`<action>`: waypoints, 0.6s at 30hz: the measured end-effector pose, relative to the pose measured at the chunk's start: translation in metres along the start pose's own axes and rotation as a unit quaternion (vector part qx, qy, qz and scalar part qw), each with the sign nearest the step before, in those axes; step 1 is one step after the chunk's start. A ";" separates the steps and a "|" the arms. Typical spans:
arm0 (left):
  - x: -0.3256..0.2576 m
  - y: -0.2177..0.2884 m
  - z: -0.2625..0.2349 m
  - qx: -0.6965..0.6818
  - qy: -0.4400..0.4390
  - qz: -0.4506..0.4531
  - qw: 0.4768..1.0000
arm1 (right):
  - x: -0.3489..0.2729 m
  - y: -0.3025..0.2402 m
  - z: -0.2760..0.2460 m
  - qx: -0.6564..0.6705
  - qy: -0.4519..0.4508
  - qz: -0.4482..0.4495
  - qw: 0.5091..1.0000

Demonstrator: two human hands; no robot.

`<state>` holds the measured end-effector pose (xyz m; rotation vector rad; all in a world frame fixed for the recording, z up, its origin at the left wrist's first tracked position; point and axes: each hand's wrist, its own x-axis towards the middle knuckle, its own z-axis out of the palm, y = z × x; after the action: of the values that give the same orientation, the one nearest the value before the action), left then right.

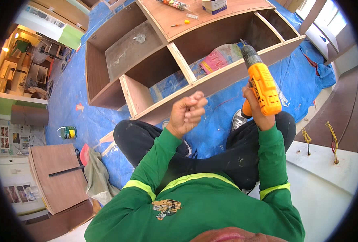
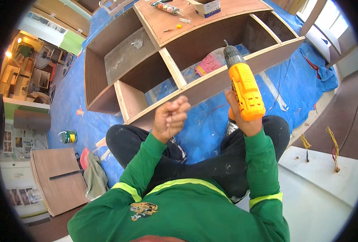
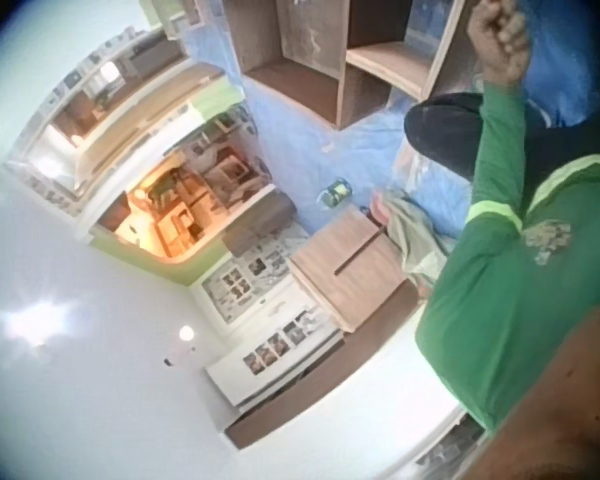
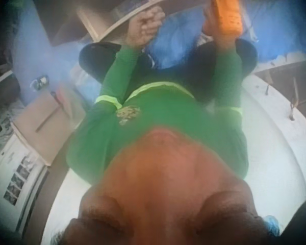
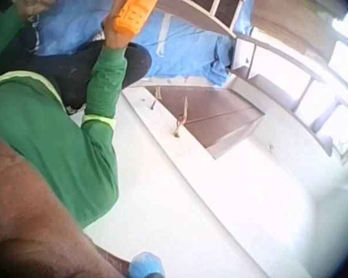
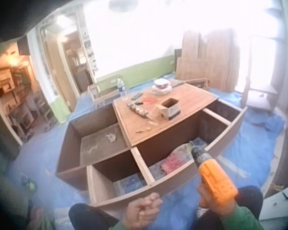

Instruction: The person sits on the floor and uses a cordless drill to fasten screws into a wooden shelving unit. They repeatedly position the drill, drive screws into pre-drilled holes, and adjust the shelving components to secure the structure.

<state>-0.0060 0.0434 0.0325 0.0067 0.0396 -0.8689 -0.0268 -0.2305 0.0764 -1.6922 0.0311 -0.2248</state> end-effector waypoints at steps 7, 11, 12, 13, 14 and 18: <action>-0.052 -0.025 -0.077 0.231 0.211 -0.010 0.950 | -0.013 0.018 0.020 -0.112 -0.059 -0.146 0.981; -0.037 -0.007 -0.129 0.205 0.203 0.079 0.954 | -0.023 0.039 0.029 -0.103 -0.113 -0.070 0.986; -0.032 -0.002 -0.136 0.198 0.202 0.093 0.955 | -0.026 0.037 0.033 -0.148 -0.122 -0.093 0.977; -0.027 0.000 -0.139 0.189 0.207 0.109 0.954 | -0.030 0.034 0.035 -0.193 -0.130 -0.115 0.966; -0.022 0.002 -0.142 0.181 0.212 0.126 0.952 | -0.034 0.035 0.036 -0.180 -0.152 -0.113 0.965; -0.008 0.004 -0.151 0.171 0.233 0.175 0.941 | -0.041 0.056 0.031 -0.303 -0.223 -0.126 0.918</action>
<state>-0.0129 0.0559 -0.1182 0.5334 0.3228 -0.4929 -0.0560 -0.2018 0.0124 -2.3349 -0.5085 -0.0069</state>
